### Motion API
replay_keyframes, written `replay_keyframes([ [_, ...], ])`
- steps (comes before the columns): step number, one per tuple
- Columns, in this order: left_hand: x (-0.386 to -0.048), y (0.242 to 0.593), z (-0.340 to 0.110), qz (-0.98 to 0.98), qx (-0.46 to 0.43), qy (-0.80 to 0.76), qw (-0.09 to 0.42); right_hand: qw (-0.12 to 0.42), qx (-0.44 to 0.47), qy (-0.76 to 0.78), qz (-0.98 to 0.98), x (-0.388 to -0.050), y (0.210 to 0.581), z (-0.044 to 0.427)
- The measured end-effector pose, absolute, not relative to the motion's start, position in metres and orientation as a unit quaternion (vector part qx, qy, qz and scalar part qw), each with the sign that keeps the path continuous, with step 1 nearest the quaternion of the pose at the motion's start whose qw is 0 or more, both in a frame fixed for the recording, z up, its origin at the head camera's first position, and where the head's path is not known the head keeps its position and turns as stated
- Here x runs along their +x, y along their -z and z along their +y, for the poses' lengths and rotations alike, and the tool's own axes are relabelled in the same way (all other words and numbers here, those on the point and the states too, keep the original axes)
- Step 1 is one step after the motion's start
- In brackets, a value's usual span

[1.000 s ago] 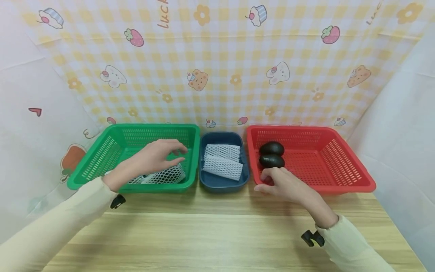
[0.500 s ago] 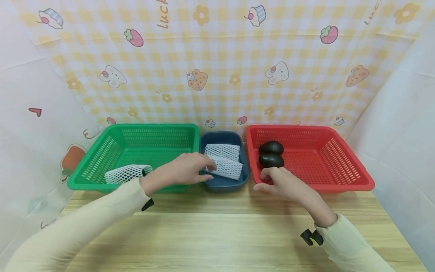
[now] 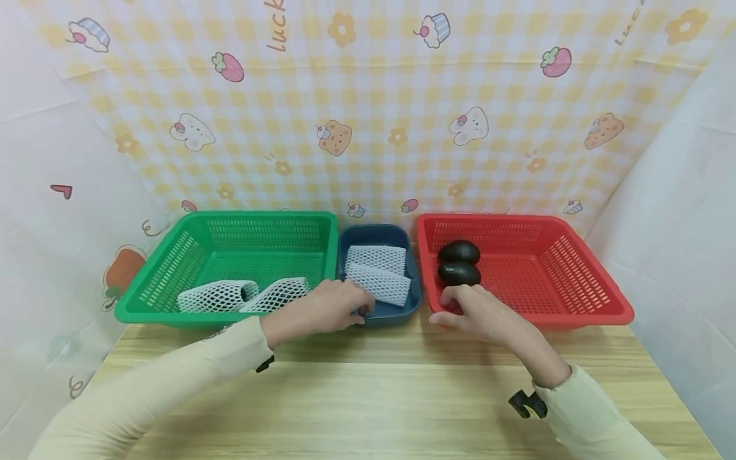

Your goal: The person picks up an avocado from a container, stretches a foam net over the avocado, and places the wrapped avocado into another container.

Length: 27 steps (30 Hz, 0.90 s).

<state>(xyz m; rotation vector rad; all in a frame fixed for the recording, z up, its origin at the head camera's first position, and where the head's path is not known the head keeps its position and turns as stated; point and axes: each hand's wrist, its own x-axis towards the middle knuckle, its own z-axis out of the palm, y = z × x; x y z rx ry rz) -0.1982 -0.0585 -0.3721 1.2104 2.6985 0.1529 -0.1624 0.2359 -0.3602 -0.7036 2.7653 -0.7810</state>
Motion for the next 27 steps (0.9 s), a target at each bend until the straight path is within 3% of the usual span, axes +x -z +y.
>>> replay_keyframes([
  [16, -0.195, 0.378, -0.054, 0.909, 0.409, -0.04, 0.061, 0.117, -0.235, 0.259, 0.929, -0.167, 0.358, 0.241],
  [27, -0.196, 0.38, -0.055, 0.908, 0.412, -0.032, 0.061, 0.157, -0.283, 0.215, 0.921, -0.197, 0.326, 0.263],
])
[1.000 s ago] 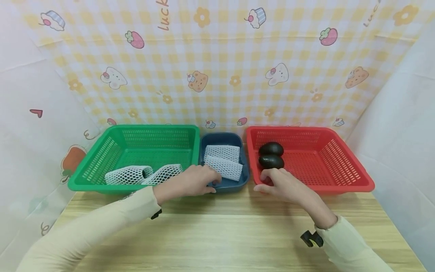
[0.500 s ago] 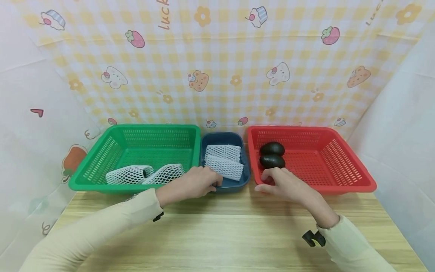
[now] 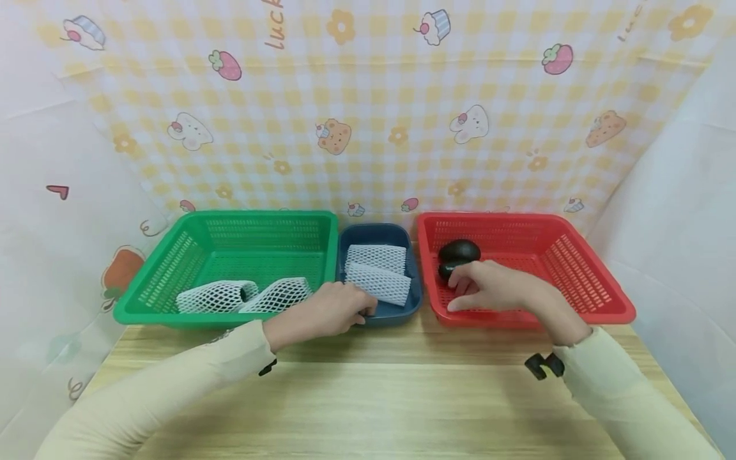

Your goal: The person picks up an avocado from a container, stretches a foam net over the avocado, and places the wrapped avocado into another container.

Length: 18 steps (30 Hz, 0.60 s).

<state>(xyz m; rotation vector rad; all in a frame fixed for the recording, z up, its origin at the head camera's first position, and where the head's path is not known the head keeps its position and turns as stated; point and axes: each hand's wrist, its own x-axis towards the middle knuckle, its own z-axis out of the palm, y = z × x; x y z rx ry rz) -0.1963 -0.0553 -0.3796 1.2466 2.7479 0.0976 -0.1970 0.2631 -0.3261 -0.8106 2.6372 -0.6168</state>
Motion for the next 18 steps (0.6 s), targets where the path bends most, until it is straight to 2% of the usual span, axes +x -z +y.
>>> replay_keyframes([
  [10, -0.194, 0.379, -0.057, 0.911, 0.407, -0.036, 0.059, 0.113, -0.29, 0.15, 0.939, -0.238, 0.316, 0.269],
  [18, -0.195, 0.379, -0.055, 0.911, 0.408, -0.031, 0.056, 0.138, -0.283, 0.101, 0.944, -0.26, 0.321, 0.275],
])
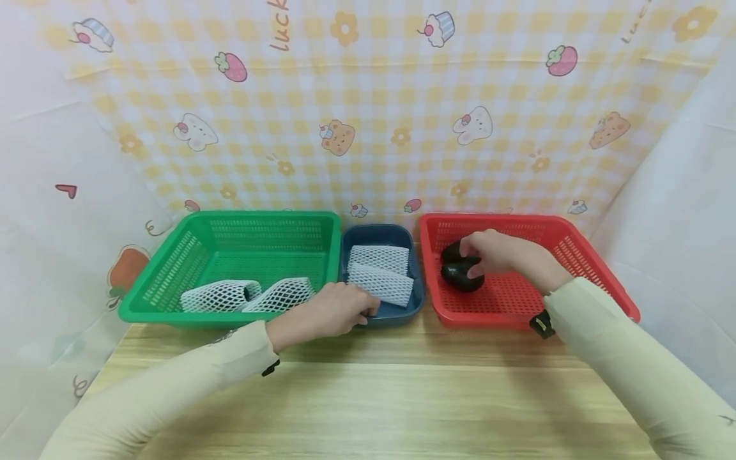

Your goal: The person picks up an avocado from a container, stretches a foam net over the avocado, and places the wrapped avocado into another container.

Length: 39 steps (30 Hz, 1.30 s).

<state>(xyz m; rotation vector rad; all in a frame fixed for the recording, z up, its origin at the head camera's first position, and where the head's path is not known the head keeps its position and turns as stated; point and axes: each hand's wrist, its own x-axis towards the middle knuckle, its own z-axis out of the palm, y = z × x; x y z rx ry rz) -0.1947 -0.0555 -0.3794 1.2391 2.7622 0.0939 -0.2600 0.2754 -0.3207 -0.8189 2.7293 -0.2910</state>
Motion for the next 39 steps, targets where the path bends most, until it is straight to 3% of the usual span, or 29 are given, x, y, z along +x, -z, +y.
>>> replay_keyframes([
  [18, -0.195, 0.38, -0.054, 0.91, 0.408, -0.028, 0.06, 0.239, -0.248, 0.105, 0.933, -0.295, 0.337, 0.294],
  [39, -0.195, 0.38, -0.054, 0.909, 0.413, -0.021, 0.051, 0.288, -0.228, 0.004, 0.93, -0.304, 0.348, 0.269],
])
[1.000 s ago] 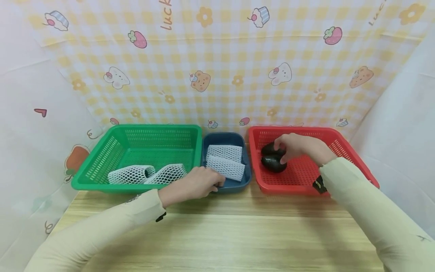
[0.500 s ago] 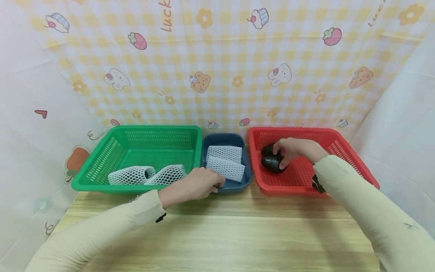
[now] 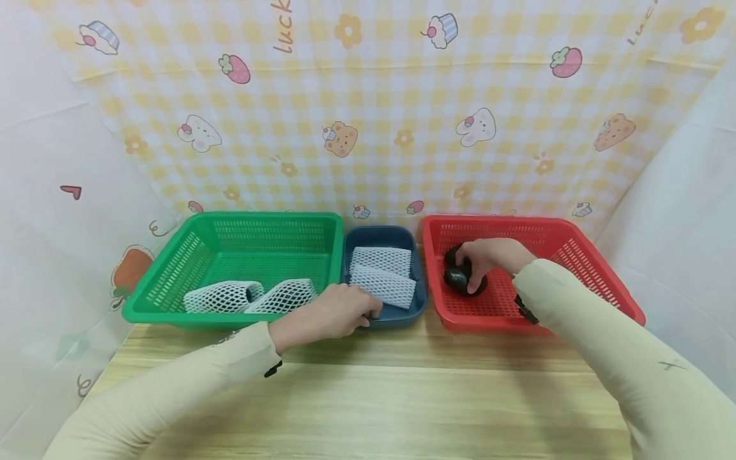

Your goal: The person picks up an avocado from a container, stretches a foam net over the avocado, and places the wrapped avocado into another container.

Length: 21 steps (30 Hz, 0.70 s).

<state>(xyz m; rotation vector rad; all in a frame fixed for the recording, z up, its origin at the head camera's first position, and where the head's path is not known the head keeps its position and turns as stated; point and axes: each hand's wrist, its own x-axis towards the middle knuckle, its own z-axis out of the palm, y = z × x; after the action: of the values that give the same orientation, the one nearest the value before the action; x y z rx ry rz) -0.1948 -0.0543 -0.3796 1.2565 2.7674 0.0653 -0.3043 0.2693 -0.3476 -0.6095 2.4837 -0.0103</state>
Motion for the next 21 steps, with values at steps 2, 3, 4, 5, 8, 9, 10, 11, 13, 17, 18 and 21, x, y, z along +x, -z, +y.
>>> replay_keyframes([
  [2, -0.195, 0.379, -0.055, 0.909, 0.412, -0.02, 0.05, 0.294, -0.23, -0.003, 0.928, -0.304, 0.349, 0.267],
  [3, -0.195, 0.379, -0.055, 0.909, 0.413, -0.02, 0.05, 0.295, -0.234, -0.007, 0.926, -0.304, 0.349, 0.265],
  [4, -0.195, 0.379, -0.055, 0.909, 0.412, -0.02, 0.049, 0.296, -0.236, -0.011, 0.925, -0.305, 0.35, 0.264],
  [5, -0.194, 0.379, -0.055, 0.909, 0.413, -0.02, 0.048, 0.298, -0.234, -0.01, 0.925, -0.305, 0.349, 0.264],
  [8, -0.195, 0.38, -0.055, 0.909, 0.413, -0.021, 0.047, 0.299, -0.236, -0.017, 0.925, -0.305, 0.349, 0.263],
  [9, -0.195, 0.38, -0.055, 0.909, 0.414, -0.021, 0.046, 0.299, -0.235, -0.019, 0.925, -0.305, 0.348, 0.263],
  [10, -0.195, 0.38, -0.055, 0.909, 0.414, -0.022, 0.046, 0.299, -0.235, -0.02, 0.925, -0.304, 0.347, 0.264],
  [11, -0.194, 0.379, -0.056, 0.909, 0.414, -0.022, 0.045, 0.298, -0.233, -0.021, 0.925, -0.305, 0.346, 0.264],
  [13, -0.194, 0.379, -0.056, 0.908, 0.415, -0.023, 0.043, 0.294, -0.233, -0.022, 0.927, -0.304, 0.344, 0.266],
  [17, -0.194, 0.38, -0.056, 0.908, 0.416, -0.023, 0.043, 0.288, -0.237, -0.014, 0.928, -0.303, 0.337, 0.268],
  [18, -0.194, 0.38, -0.056, 0.908, 0.416, -0.024, 0.043, 0.286, -0.244, -0.011, 0.927, -0.303, 0.335, 0.269],
  [21, -0.194, 0.379, -0.056, 0.909, 0.415, -0.025, 0.043, 0.283, -0.266, 0.005, 0.922, -0.301, 0.329, 0.268],
])
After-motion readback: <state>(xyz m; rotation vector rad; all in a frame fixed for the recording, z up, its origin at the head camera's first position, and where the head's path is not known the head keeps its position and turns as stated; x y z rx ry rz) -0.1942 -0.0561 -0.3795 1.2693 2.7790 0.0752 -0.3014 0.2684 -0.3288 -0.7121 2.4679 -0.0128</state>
